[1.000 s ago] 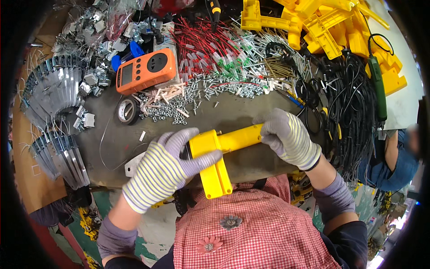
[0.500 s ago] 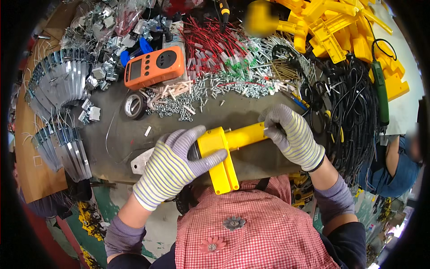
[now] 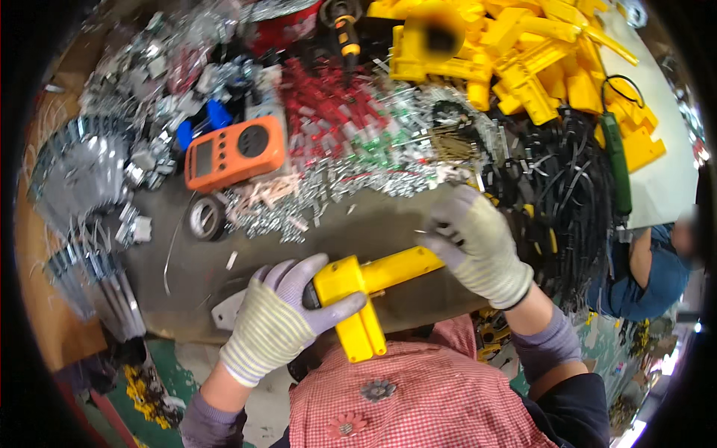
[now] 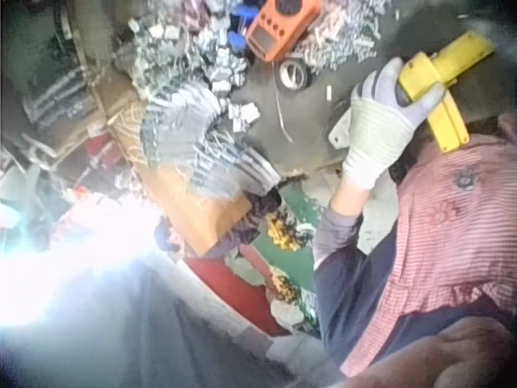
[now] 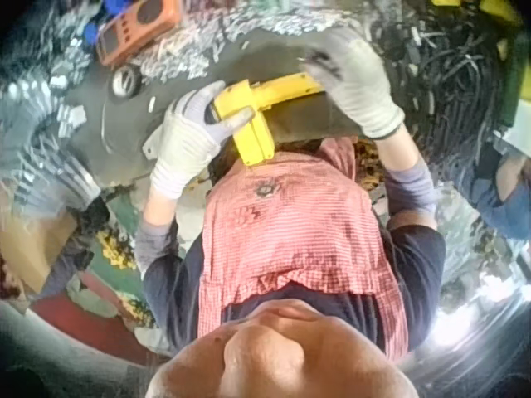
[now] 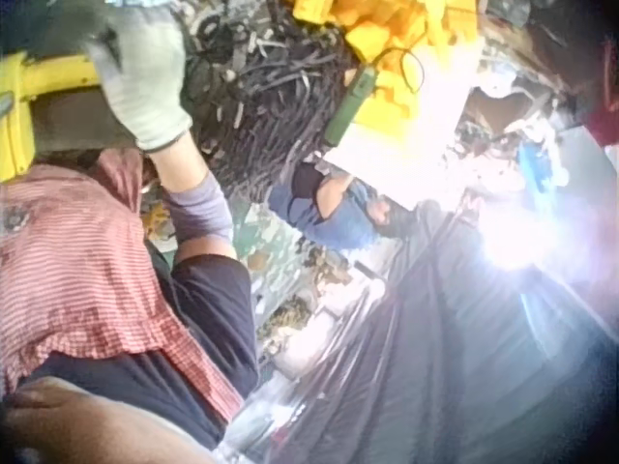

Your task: Soldering and assembling components into a yellow plastic housing for an electronic device.

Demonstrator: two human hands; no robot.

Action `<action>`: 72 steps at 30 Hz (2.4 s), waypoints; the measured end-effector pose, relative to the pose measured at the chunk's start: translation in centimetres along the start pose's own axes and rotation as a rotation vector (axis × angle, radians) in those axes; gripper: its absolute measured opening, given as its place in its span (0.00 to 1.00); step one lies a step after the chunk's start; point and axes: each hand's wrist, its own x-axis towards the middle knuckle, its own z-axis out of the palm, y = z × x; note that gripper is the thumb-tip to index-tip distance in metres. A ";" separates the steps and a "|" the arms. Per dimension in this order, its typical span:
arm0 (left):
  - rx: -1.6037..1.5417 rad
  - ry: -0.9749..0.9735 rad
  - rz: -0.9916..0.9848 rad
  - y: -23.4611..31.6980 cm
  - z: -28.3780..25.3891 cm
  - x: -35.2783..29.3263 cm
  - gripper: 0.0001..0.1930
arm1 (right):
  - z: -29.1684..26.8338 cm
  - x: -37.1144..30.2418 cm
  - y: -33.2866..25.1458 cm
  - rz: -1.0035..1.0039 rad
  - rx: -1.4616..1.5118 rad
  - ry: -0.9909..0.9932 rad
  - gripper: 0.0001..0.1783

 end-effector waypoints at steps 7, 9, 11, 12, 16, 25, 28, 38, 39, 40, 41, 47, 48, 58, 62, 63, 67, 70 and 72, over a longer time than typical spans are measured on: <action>0.104 0.077 0.105 -1.0 0.4 -0.6 0.19 | -0.9 1.9 1.3 0.027 -0.223 0.061 0.13; 0.097 0.074 0.108 -1.0 0.5 -0.4 0.19 | -2.5 1.5 3.8 0.102 -0.380 0.153 0.08; 0.093 0.072 0.112 -1.0 0.4 -0.4 0.19 | -4.3 1.1 4.5 0.176 -0.463 0.154 0.07; 0.095 0.070 0.104 -1.0 0.4 -0.5 0.19 | -4.8 0.9 4.8 0.151 -0.476 0.079 0.08; 0.103 0.054 0.085 -0.8 0.3 -0.5 0.19 | -4.7 0.9 4.0 0.183 -0.635 -0.192 0.12; 0.062 0.037 0.052 -0.6 -0.1 -0.8 0.21 | -3.0 1.5 4.2 0.002 -0.680 -0.013 0.10; -0.084 -0.028 -0.083 -0.5 0.2 -0.2 0.18 | -3.8 1.9 3.9 -0.037 -0.499 0.120 0.09; -0.039 0.033 0.027 -0.6 -0.2 0.2 0.23 | -1.3 6.2 -0.5 0.016 0.074 -0.096 0.09; -0.052 0.013 0.000 -0.6 -0.3 0.2 0.23 | -1.3 6.5 -1.6 0.085 0.176 -0.265 0.09; -0.067 -0.006 -0.023 -0.6 -0.3 0.2 0.24 | -1.3 7.0 -2.7 0.157 0.274 -0.432 0.09; -0.070 -0.010 -0.028 -0.6 -0.3 0.1 0.24 | -1.2 7.7 -3.3 0.041 0.168 -0.463 0.07; -0.108 0.011 -0.130 -0.7 -0.4 0.1 0.29 | 0.5 10.1 -5.6 -0.201 -0.104 -0.583 0.10; -0.077 0.033 -0.066 -1.1 -0.3 -0.4 0.20 | 0.4 10.7 -6.5 -0.278 -0.208 -0.651 0.09; -0.131 0.098 0.025 -1.6 0.0 -0.6 0.25 | 1.2 8.2 -6.8 0.000 0.136 -0.897 0.35; -0.224 0.055 0.013 -1.8 0.1 -0.7 0.25 | 4.6 5.2 -5.0 -0.360 0.061 -0.423 0.26; -0.238 0.047 -0.007 -1.6 0.1 -0.6 0.25 | 4.2 6.1 -5.6 -0.362 0.063 -0.425 0.26; -0.113 0.073 0.052 -1.7 -0.6 -0.5 0.23 | 2.5 6.5 -5.3 -0.047 0.234 -0.829 0.26; -0.089 0.009 0.115 -1.5 -0.3 -0.1 0.23 | 1.5 7.9 -6.1 -0.079 0.184 -0.700 0.20; -0.068 0.013 0.068 -1.7 -0.4 -0.5 0.20 | 1.8 11.0 -7.3 -0.237 -0.052 -0.708 0.17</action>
